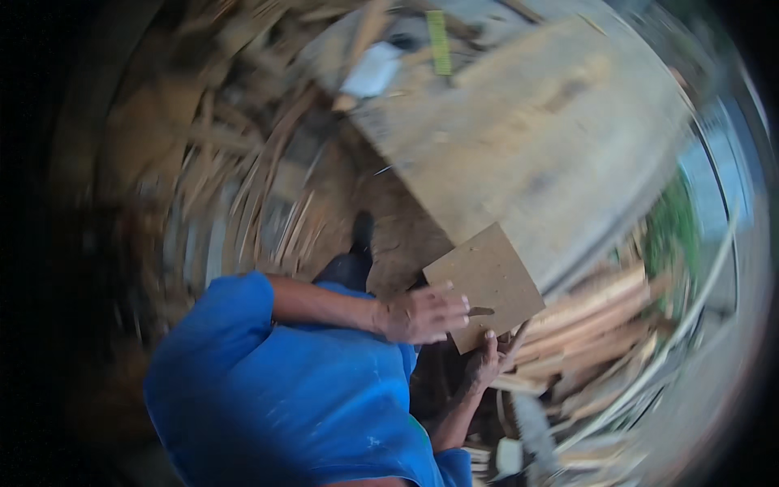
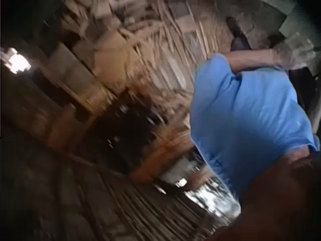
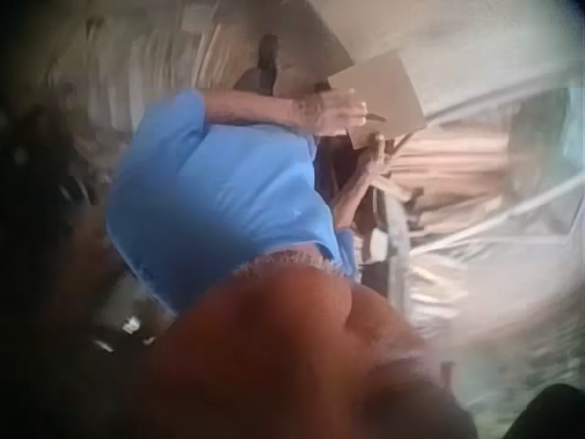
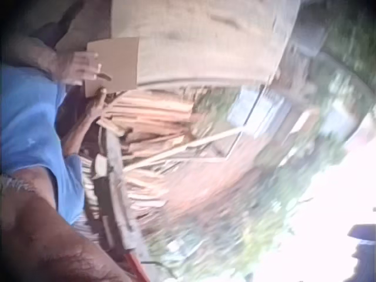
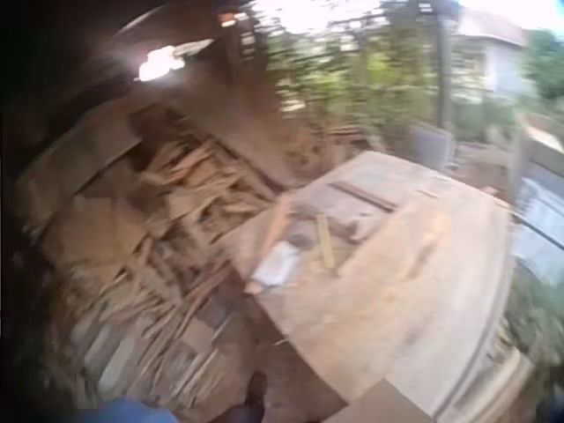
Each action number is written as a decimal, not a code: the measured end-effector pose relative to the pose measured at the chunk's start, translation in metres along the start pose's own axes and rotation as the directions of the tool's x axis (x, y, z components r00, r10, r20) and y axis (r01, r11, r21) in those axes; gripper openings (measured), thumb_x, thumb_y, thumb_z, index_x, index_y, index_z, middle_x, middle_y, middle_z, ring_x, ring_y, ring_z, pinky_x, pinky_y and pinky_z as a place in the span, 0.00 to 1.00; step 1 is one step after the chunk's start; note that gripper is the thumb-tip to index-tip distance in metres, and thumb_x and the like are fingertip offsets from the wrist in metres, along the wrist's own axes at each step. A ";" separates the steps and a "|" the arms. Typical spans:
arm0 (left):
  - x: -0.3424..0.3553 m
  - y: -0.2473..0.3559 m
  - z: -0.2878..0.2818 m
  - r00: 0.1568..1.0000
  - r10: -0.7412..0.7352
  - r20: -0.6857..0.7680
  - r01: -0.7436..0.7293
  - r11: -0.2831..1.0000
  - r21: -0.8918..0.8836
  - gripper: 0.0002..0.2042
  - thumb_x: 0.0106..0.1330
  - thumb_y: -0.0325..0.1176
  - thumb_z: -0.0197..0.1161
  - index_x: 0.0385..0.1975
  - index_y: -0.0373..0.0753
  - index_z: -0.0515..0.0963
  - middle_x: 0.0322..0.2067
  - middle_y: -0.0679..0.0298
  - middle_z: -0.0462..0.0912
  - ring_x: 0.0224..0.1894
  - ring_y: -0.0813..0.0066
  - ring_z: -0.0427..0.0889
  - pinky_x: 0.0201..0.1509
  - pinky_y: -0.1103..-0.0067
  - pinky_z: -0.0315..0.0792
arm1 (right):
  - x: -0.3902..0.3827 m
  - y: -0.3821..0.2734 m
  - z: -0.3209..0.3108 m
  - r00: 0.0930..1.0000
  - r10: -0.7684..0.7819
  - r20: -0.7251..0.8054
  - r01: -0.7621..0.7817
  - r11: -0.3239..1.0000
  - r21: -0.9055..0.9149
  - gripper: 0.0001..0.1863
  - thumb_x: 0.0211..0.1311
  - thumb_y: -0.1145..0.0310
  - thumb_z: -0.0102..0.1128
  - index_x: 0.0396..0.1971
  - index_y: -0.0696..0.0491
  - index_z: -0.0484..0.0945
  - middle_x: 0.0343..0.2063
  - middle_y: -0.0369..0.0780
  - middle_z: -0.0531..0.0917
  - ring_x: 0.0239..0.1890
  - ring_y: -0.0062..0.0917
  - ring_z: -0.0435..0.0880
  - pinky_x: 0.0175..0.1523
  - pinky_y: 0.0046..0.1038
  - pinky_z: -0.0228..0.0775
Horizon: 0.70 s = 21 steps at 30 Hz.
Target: The person measures a wooden board using a tape measure and cuts it on a table saw, then sorts the resulting pieces into a pile of lumber.
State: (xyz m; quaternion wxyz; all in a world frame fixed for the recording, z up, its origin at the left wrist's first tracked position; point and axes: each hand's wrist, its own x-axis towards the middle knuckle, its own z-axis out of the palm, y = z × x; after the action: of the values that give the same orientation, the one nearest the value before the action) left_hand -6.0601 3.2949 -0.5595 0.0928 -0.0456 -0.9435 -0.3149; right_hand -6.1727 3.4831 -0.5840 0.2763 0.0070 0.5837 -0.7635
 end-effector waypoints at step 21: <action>-0.709 -0.208 0.065 -0.872 -0.483 0.081 -0.062 -0.055 -0.997 0.15 0.72 0.40 0.61 0.51 0.39 0.74 0.39 0.64 0.81 0.40 0.75 0.78 0.44 0.74 0.75 | 0.006 0.499 0.492 0.277 0.870 0.407 0.289 0.329 -0.899 0.29 0.66 0.63 0.63 0.64 0.56 0.67 0.37 0.45 0.85 0.34 0.25 0.86 0.37 0.29 0.79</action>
State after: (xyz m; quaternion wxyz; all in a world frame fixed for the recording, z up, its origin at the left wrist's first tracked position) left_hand -5.4060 3.1486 -0.8774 0.4177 0.8434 -0.0477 -0.3345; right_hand -5.8096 2.9579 -0.8720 0.6758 -0.4204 0.5989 -0.0889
